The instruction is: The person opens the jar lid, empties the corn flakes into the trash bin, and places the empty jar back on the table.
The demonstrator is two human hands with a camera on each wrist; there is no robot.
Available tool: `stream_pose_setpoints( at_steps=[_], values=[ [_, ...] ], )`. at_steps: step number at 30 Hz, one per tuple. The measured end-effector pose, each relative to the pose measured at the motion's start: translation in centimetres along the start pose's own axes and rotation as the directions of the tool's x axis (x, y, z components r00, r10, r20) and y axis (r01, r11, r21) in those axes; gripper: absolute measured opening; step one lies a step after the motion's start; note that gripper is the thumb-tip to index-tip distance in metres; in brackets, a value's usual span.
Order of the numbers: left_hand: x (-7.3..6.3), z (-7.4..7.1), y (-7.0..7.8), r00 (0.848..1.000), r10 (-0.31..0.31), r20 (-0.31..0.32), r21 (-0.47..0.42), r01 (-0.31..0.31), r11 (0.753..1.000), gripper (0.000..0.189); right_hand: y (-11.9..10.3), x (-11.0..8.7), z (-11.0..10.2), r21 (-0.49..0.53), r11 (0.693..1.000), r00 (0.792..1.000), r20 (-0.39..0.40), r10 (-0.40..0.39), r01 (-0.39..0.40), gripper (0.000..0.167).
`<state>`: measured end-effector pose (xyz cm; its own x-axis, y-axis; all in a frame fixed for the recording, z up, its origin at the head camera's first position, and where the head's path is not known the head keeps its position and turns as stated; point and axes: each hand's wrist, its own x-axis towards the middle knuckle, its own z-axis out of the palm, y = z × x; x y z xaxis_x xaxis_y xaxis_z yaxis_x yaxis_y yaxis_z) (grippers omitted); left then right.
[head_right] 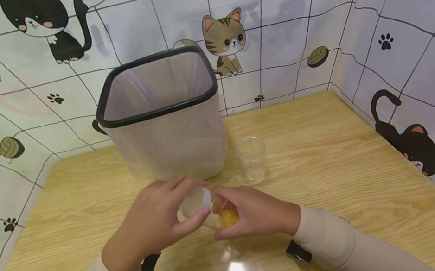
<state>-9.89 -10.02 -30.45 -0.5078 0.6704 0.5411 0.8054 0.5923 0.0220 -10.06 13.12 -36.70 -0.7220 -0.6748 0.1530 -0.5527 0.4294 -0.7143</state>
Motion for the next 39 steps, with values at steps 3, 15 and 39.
stream_pose_setpoints(
  at_steps=[3,15,39],
  values=[
    [-0.05,0.09,0.1,1.0,-0.024,0.004,0.004,0.024,1.0,0.033,-0.09,0.03,0.04,-0.009,1.0,1.0,0.001,-0.007,0.007,0.053],
    [-0.29,0.43,0.41,0.995,-0.059,0.081,0.0,0.059,0.998,0.046,-0.12,-0.02,0.04,-0.028,1.0,1.0,-0.019,0.006,-0.007,0.062],
    [-0.29,0.3,0.17,0.993,-0.089,0.084,0.005,0.088,0.996,0.044,0.11,0.04,0.07,-0.027,1.0,1.0,-0.009,-0.005,0.005,0.059]
  ],
)
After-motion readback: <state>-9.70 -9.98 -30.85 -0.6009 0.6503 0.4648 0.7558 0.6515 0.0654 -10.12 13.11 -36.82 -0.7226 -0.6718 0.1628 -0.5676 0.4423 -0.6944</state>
